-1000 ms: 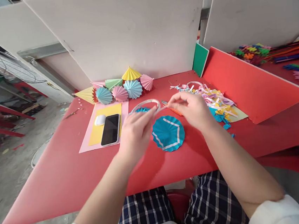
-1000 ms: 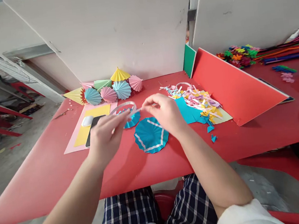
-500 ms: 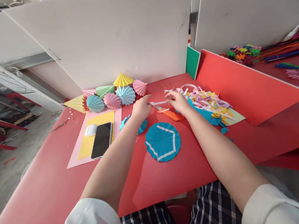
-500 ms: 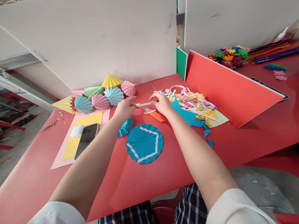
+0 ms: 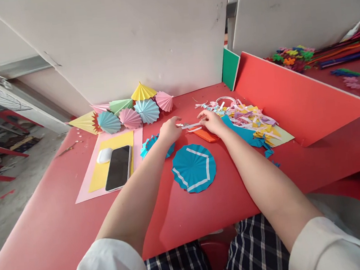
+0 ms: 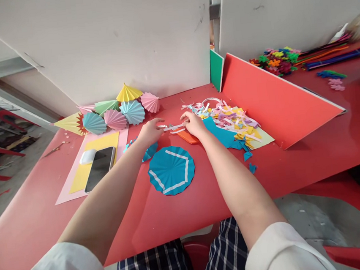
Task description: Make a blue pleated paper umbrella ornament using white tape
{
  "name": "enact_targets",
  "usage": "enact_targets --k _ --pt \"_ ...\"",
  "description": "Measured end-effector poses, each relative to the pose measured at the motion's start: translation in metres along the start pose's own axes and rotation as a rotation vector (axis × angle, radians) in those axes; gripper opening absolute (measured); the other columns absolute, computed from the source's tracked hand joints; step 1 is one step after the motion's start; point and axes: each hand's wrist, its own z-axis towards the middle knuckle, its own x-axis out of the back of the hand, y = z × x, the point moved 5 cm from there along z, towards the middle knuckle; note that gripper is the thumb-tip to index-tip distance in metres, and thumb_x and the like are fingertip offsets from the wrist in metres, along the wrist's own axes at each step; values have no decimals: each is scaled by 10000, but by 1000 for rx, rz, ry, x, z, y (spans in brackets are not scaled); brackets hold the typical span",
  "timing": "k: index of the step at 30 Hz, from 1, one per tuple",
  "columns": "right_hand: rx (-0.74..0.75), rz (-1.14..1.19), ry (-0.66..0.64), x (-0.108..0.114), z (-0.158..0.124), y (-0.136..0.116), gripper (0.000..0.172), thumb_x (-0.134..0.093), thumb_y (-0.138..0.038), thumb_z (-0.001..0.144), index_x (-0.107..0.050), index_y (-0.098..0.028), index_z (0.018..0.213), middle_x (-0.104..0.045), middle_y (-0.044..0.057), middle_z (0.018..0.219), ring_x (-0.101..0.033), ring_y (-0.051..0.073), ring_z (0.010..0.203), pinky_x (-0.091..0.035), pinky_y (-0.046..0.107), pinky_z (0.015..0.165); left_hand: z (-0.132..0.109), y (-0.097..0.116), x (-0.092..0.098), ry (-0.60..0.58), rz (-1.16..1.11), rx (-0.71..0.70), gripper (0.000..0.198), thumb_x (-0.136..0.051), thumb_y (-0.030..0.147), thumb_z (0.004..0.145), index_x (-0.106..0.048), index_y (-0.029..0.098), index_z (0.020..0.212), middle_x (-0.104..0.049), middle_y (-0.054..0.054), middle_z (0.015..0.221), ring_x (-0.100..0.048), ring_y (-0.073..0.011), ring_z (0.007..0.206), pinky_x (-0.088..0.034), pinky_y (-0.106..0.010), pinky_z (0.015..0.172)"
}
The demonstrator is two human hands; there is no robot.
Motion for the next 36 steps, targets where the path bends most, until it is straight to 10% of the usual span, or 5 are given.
enact_targets --k 36 --pt "-4 -27 -13 0 -6 -7 230 -451 -111 776 -546 -222 952 -621 2 772 -577 143 718 -422 276 673 -4 1 -3 68 70 -48 251 -567 259 721 -721 222 916 -724 -52 878 -648 -204 831 -484 -259 733"
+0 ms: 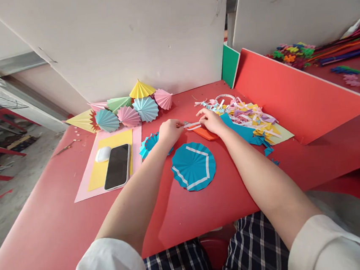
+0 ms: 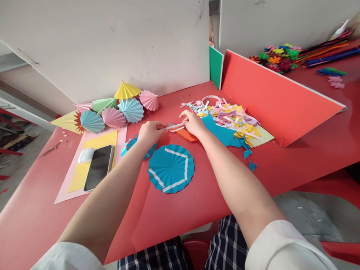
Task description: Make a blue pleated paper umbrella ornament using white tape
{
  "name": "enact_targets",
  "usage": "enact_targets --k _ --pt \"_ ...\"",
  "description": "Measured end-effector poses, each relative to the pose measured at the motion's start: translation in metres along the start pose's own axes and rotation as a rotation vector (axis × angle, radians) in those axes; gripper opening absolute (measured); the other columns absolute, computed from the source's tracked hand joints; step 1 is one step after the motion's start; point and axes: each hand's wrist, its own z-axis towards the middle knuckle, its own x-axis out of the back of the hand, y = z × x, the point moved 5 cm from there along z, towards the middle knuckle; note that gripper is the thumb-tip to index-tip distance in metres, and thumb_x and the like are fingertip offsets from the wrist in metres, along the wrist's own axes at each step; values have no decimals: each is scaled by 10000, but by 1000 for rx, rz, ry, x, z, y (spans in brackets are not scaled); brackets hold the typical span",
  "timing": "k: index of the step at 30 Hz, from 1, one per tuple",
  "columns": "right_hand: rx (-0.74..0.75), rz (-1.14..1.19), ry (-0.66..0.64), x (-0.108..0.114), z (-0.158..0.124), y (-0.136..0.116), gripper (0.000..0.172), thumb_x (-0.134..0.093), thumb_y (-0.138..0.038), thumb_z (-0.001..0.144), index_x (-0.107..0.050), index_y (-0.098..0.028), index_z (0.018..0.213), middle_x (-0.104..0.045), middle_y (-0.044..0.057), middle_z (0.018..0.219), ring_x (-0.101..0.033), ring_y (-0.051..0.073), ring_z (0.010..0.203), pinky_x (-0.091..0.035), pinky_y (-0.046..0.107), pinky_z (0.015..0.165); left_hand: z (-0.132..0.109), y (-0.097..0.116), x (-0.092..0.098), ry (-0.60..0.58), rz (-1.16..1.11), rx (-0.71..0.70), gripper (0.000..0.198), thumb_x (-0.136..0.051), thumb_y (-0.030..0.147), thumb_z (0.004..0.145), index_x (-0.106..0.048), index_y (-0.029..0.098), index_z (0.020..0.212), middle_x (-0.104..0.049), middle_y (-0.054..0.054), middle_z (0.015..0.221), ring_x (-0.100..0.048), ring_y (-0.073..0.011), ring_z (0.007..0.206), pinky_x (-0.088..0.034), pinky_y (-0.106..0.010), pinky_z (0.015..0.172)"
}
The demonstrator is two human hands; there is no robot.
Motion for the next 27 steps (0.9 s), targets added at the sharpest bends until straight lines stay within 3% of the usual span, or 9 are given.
enact_targets --k 9,13,16,18,20,22,24,27 --pt "37 -67 25 1 -1 -6 223 -456 -131 803 -552 -205 990 -635 11 773 -592 147 723 -435 264 643 -3 -1 5 62 -43 6 259 -549 227 720 -728 211 908 -732 -57 884 -662 -224 849 -495 -282 750" --pt "91 -137 47 7 -7 -21 203 -472 -143 821 -575 -195 988 -653 31 800 -611 163 749 -464 286 670 -12 1 11 127 -90 -9 271 -532 199 724 -721 202 918 -735 -46 897 -670 -212 873 -499 -275 778" --pt "166 -226 115 16 -21 -41 201 -520 -213 830 -591 -194 1018 -657 77 896 -595 232 919 -462 374 799 -23 5 19 185 -137 -42 296 -510 185 742 -705 209 962 -726 -24 971 -661 -188 934 -492 -257 824" --pt "214 -305 216 26 -34 -58 283 -565 -294 822 -588 -175 1078 -599 145 1112 -499 303 1119 -389 466 936 -33 12 27 219 -172 -83 300 -506 187 752 -697 230 980 -708 4 1037 -650 -165 965 -484 -236 848" --pt "315 -477 403 39 -50 -78 396 -593 -360 807 -579 -145 1139 -501 195 1277 -463 345 1169 -382 503 950 -43 23 39 277 -227 -148 275 -513 201 759 -703 234 955 -700 11 1057 -648 -162 959 -486 -239 853" --pt "471 -499 424 41 -64 -97 365 -531 -305 858 -557 -161 1192 -505 158 1309 -475 289 1187 -410 454 961 -53 35 52 326 -266 -206 251 -527 200 750 -714 227 916 -713 2 1011 -657 -168 902 -497 -260 837" --pt "656 -488 386 39 -75 -113 316 -461 -224 895 -560 -183 1193 -567 96 1263 -463 229 1219 -401 411 995 -64 47 64 354 -282 -252 248 -532 183 738 -717 224 898 -725 -1 939 -661 -157 805 -501 -278 834" --pt "761 -504 445 38 -88 -125 252 -459 -217 901 -629 -187 1085 -686 44 1003 -553 202 1058 -405 394 981 -77 60 72 354 -341 -309 274 -506 144 734 -711 226 895 -727 8 885 -656 -149 817 -503 -273 831"
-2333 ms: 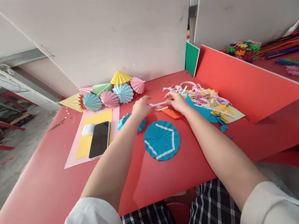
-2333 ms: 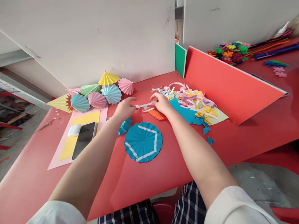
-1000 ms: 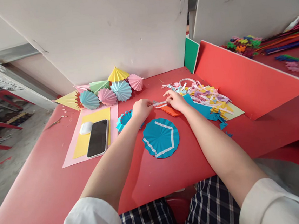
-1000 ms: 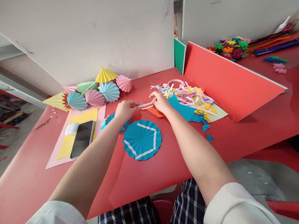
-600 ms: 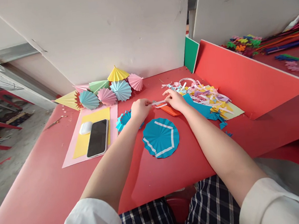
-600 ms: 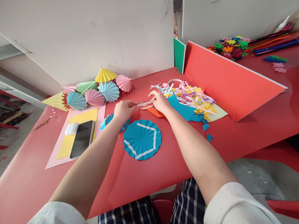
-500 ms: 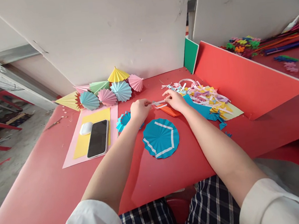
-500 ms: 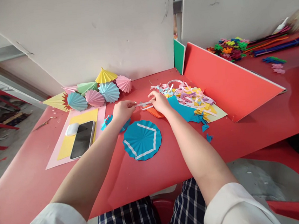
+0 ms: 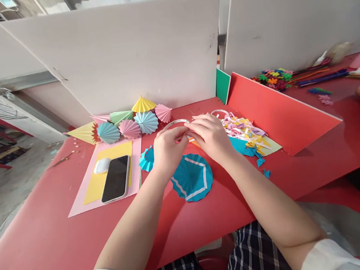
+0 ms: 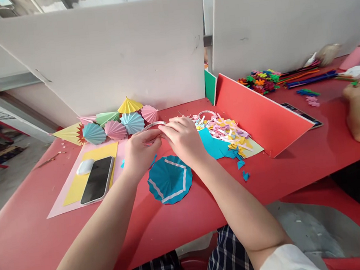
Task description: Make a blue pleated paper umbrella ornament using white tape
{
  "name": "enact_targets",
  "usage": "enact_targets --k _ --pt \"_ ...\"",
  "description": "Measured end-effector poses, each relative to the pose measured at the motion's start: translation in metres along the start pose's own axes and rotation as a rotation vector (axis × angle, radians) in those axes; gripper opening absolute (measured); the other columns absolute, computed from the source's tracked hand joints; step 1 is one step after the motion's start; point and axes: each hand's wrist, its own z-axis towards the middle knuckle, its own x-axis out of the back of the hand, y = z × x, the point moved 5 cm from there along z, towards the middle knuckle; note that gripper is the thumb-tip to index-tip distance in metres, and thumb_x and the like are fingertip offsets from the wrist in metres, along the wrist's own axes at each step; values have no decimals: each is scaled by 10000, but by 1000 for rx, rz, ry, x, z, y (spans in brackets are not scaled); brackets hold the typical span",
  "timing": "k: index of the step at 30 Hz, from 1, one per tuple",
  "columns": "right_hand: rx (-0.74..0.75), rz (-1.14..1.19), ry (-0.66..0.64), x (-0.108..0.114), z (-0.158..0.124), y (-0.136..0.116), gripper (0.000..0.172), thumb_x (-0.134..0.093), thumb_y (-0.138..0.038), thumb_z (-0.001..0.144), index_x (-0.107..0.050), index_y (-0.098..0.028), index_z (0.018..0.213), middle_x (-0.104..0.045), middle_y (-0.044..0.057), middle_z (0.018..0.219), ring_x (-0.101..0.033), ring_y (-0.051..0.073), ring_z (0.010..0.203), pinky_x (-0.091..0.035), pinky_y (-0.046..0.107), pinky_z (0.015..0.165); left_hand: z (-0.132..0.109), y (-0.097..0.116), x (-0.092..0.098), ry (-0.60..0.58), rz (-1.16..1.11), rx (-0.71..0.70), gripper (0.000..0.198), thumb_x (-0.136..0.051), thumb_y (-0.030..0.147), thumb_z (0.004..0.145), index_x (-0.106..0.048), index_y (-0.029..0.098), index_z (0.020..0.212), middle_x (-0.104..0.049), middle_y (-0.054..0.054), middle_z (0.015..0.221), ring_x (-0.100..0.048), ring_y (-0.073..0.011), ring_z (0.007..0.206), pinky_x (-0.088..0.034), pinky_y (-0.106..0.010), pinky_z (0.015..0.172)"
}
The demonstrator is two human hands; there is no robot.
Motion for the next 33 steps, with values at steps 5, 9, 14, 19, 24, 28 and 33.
enact_targets --k 5,9,14,19,24,28,33 --pt "-14 -88 109 9 -4 -10 208 -467 -224 900 -663 -198 967 -679 15 772 -565 169 861 -378 385 1004 -9 6 2 42 -156 58 258 -489 140 743 -655 218 924 -717 9 893 -675 -139 839 -521 -236 772" --pt "-6 -79 67 9 -5 -14 218 -440 -195 899 -643 -253 846 -672 2 794 -552 175 885 -336 412 1032 -10 4 4 14 -143 151 231 -504 170 748 -587 228 955 -711 7 900 -680 -151 833 -518 -249 754" --pt "14 -56 -6 8 -6 -17 223 -405 -186 896 -613 -242 836 -650 27 829 -542 184 893 -329 427 1031 -10 4 10 -13 -105 134 154 -515 174 720 -559 216 861 -700 14 835 -669 -155 847 -507 -243 745" --pt "50 -43 -28 5 -8 -23 227 -392 -175 896 -597 -242 825 -627 30 791 -551 183 884 -334 427 1030 -19 2 12 15 -198 152 102 -487 141 682 -534 196 755 -673 26 729 -654 -127 734 -504 -222 691" --pt "92 31 34 18 -12 -37 158 -448 -183 888 -590 -245 860 -636 26 815 -569 177 897 -379 409 1006 -29 3 22 5 -367 227 45 -501 150 691 -495 194 699 -624 38 651 -637 -111 641 -479 -195 572" --pt "-118 279 154 54 -11 -35 123 -488 -212 885 -587 -281 860 -654 1 851 -600 170 872 -419 430 975 -48 -11 56 110 -280 231 54 -534 237 754 -486 220 770 -633 22 716 -658 -148 743 -490 -225 615" --pt "-571 838 -34 45 -25 -14 63 -567 -287 841 -623 -264 856 -674 8 869 -639 158 808 -542 329 728 -120 -48 68 -197 238 135 132 -470 279 813 -602 280 800 -644 -14 745 -608 -195 734 -486 -320 662"
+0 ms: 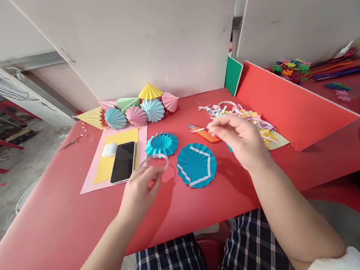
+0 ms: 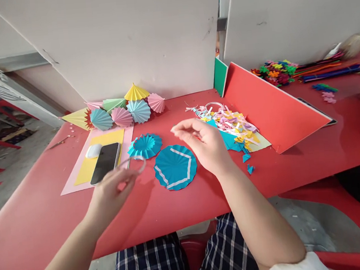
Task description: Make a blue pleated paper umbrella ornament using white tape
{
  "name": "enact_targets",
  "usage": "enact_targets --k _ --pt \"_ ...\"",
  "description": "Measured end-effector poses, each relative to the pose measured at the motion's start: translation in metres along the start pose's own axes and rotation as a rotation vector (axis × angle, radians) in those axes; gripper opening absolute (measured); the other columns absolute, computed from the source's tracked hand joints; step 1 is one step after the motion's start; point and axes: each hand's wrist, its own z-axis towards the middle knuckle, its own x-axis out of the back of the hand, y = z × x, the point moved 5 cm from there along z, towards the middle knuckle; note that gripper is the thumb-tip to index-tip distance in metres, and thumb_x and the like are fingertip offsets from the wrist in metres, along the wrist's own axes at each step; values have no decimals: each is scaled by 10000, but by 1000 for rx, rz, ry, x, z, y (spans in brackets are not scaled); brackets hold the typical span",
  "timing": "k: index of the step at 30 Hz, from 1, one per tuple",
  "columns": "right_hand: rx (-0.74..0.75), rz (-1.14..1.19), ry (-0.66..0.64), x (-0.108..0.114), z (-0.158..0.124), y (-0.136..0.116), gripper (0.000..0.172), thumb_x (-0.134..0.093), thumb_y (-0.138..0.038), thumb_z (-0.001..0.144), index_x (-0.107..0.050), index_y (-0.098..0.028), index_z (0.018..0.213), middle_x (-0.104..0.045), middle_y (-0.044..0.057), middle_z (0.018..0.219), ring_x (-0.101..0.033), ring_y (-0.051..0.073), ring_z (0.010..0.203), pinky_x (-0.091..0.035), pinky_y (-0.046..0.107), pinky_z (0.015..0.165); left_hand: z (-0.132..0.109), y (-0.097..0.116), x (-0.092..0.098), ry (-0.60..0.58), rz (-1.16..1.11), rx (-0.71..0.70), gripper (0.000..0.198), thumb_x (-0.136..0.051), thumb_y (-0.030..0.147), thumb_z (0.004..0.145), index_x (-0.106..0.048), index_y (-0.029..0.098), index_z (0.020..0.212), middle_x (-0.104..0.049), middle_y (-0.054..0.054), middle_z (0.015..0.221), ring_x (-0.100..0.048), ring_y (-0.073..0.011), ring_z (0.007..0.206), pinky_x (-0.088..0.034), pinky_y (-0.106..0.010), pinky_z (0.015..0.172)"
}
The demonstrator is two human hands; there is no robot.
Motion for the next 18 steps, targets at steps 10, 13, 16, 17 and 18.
enact_targets --k 10,13,16,17,18 --pt "-248 170 -195 -28 -6 38 236 -628 -292 782 -571 -235 1004 -655 -12 762 -618 119 691 -524 272 650 -28 -6 -16 -77 89 41 238 -480 380 837 -686 266 799 -639 -65 1109 -583 -264 1023 -473 -403 869" --pt "-233 186 -221 -31 -7 41 323 -609 -255 795 -490 -256 1095 -634 -31 754 -608 113 666 -524 273 648 -4 9 -31 -147 -64 224 304 -484 455 829 -641 263 1005 -676 -49 990 -647 -212 842 -511 -319 717" --pt "-201 115 -257 -33 -8 44 264 -576 -279 820 -494 -263 1070 -617 -22 812 -596 109 652 -522 264 611 17 14 -57 -202 -212 285 503 -569 433 779 -471 290 1251 -687 -24 927 -656 -191 775 -509 -288 646" --pt "-189 71 -275 -33 -9 46 256 -565 -283 827 -497 -265 1073 -613 -19 825 -595 110 658 -517 260 602 22 13 -65 -199 -253 286 508 -570 393 785 -449 300 1269 -684 -22 945 -654 -187 785 -511 -287 651" --pt "-172 24 -289 -33 -9 47 246 -552 -278 836 -498 -267 1075 -611 -17 833 -596 113 677 -512 259 608 25 12 -70 -182 -304 282 493 -567 354 791 -448 302 1266 -684 -21 955 -653 -182 813 -515 -287 677"
